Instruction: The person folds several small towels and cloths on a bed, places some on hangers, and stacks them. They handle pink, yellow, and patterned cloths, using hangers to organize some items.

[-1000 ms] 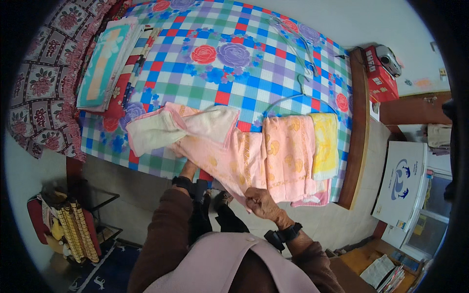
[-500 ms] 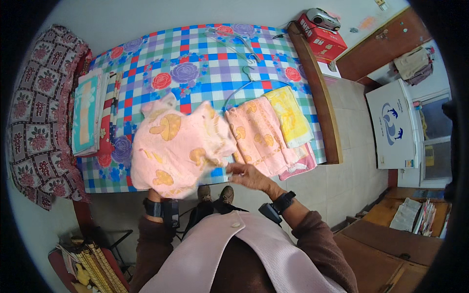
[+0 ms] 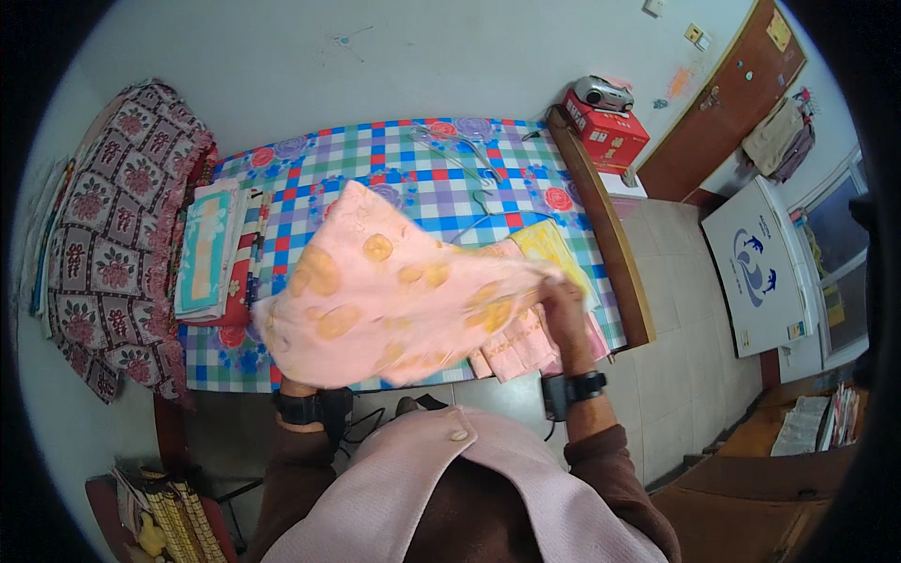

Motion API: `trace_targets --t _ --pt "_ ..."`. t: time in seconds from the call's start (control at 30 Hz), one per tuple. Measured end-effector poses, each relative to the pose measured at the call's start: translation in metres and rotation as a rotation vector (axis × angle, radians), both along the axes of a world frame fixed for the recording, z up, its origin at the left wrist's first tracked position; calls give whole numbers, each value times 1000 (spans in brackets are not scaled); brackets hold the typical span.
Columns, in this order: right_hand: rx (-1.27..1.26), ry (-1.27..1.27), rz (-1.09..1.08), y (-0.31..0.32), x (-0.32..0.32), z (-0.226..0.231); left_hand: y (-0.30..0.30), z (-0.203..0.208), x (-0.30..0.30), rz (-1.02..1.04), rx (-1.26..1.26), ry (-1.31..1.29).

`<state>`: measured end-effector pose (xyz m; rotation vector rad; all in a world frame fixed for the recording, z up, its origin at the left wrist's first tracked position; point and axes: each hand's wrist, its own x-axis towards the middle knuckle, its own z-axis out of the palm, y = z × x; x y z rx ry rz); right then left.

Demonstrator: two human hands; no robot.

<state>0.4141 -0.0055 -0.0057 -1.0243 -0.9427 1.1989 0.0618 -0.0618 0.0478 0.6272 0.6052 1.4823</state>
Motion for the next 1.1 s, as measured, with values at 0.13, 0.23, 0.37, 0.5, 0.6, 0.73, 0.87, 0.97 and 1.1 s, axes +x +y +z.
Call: trace_targets --t 0.13,0.23,0.37,0.5,0.6,0.73,0.87,0.97,1.1 --pt "280 74 -142 9 36 44 7 11 -12 78 8 -64" --pt "288 188 -189 8 50 72 27 6 -16 -154 83 -132" --pt "175 276 -76 -1 42 88 28 -36 -1 -681 105 90" --pt "233 149 19 -10 20 115 17 -85 13 -783 -145 456" --pt "203 108 20 -10 5 148 22 -104 6 -785 -245 535" --pt "356 -130 156 -13 -5 199 35 -108 21 -786 -236 569" --pt "235 -387 510 -27 -11 255 47 -73 51 -609 -73 743" --pt "-3 -804 894 -34 -25 278 53 -15 69 -217 399 914" --pt "482 -1343 997 -29 -61 250 45 58 92 -455 809 545"
